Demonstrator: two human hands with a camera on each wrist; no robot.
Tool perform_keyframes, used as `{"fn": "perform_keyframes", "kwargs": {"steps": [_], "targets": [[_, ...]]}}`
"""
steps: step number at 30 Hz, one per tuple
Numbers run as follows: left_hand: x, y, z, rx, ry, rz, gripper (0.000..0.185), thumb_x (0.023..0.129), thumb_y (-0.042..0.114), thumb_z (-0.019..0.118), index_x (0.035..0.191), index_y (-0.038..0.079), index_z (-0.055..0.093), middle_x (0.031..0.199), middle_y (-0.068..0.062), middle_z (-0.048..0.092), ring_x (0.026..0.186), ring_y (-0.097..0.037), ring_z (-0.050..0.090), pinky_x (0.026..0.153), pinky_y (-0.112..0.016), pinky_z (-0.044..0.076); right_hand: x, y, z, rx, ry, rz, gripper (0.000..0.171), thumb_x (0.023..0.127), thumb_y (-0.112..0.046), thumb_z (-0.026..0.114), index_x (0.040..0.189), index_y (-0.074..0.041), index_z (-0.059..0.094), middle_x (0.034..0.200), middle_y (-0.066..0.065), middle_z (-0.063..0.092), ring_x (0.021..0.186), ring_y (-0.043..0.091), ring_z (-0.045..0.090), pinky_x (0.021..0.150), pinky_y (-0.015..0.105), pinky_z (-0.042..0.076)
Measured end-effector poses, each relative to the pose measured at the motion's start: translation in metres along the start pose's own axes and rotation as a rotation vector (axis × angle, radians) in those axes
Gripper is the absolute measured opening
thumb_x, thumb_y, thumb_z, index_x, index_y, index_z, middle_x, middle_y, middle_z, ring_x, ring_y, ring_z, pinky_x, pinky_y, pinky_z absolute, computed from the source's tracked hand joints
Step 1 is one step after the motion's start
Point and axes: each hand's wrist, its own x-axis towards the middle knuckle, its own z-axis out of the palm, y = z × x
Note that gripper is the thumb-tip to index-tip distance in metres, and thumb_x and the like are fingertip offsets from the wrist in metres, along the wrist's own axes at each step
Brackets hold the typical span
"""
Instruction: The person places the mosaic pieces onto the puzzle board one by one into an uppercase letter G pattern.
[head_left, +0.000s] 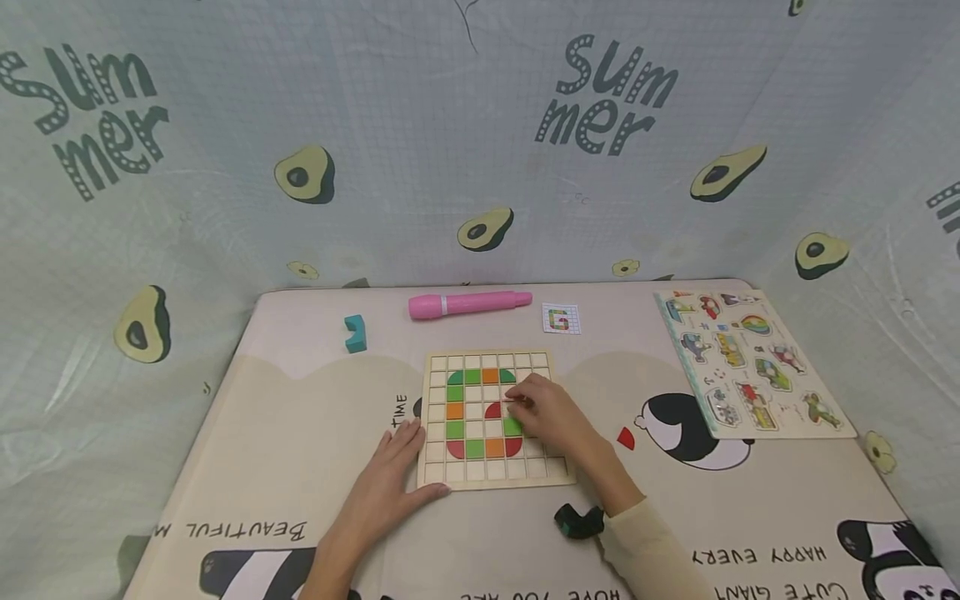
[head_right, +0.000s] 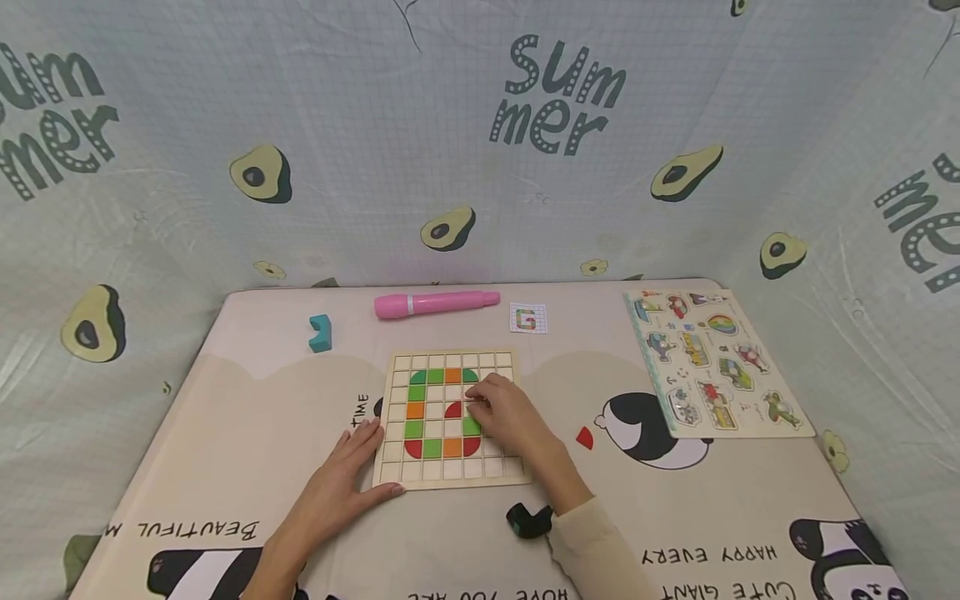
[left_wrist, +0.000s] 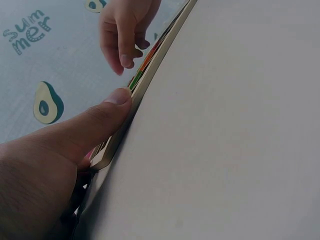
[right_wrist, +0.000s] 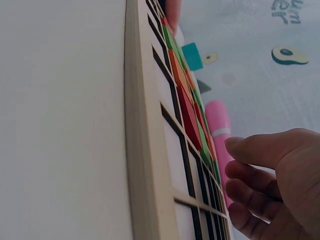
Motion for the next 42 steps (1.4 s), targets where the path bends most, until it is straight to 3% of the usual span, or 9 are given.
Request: {"fn": "perform_keyframes", "kwargs": {"steps": [10, 20, 30, 37, 42], "targets": [[0.001, -0.001, 0.001, 0.018, 0.004, 0.004, 0.096, 0.076, 0.060, 0.078, 0.148, 0.005, 0.047, 0.158, -0.009, 0.044, 0.151, -0.026, 0.034, 0.130, -0.038, 0.020, -0.021, 0.020, -0.019, 0.019, 0.068, 0.049, 0.020, 0.090, -0.017, 0.073, 0.109, -0.011, 0.073, 0.094, -0.005, 0.063, 0.084, 0.007, 0.055, 0.073, 0.023, 0.056], [0.001, -0.002, 0.002, 0.012, 0.000, 0.007, 0.096, 0.077, 0.060, 0.077, 0.149, 0.005, 0.047, 0.158, -0.009, 0.044, 0.152, -0.026, 0.033, 0.130, -0.037, 0.020, -0.040, 0.040, -0.034, 0.000, 0.123, 0.072, 0.023, 0.087, -0.018, 0.076, 0.108, -0.010, 0.074, 0.097, -0.002, 0.066, 0.088, 0.012, 0.058, 0.074, 0.030, 0.057], [0.000, -0.001, 0.001, 0.009, 0.000, 0.008, 0.096, 0.077, 0.060, 0.077, 0.149, 0.004, 0.047, 0.158, -0.009, 0.044, 0.152, -0.026, 0.033, 0.130, -0.038, 0.020, -0.060, 0.062, -0.048, -0.029, 0.123, 0.083, 0.028, 0.086, -0.018, 0.077, 0.112, -0.009, 0.072, 0.104, 0.001, 0.067, 0.094, 0.016, 0.058, 0.079, 0.037, 0.056], [0.000, -0.001, 0.000, 0.002, 0.002, 0.016, 0.096, 0.077, 0.060, 0.077, 0.148, 0.004, 0.047, 0.158, -0.010, 0.044, 0.151, -0.027, 0.034, 0.130, -0.038, 0.020, -0.076, 0.075, -0.056, -0.073, 0.121, 0.131, 0.031, 0.086, -0.022, 0.078, 0.114, -0.010, 0.072, 0.110, 0.003, 0.063, 0.091, 0.014, 0.054, 0.075, 0.031, 0.056], [0.000, -0.001, 0.000, 0.004, -0.001, 0.012, 0.096, 0.077, 0.060, 0.077, 0.149, 0.004, 0.047, 0.158, -0.010, 0.043, 0.152, -0.026, 0.033, 0.130, -0.038, 0.020, -0.085, 0.079, -0.060, -0.122, 0.120, 0.156, 0.033, 0.086, -0.022, 0.077, 0.115, -0.008, 0.071, 0.112, 0.007, 0.061, 0.098, 0.020, 0.053, 0.080, 0.037, 0.055]]}}
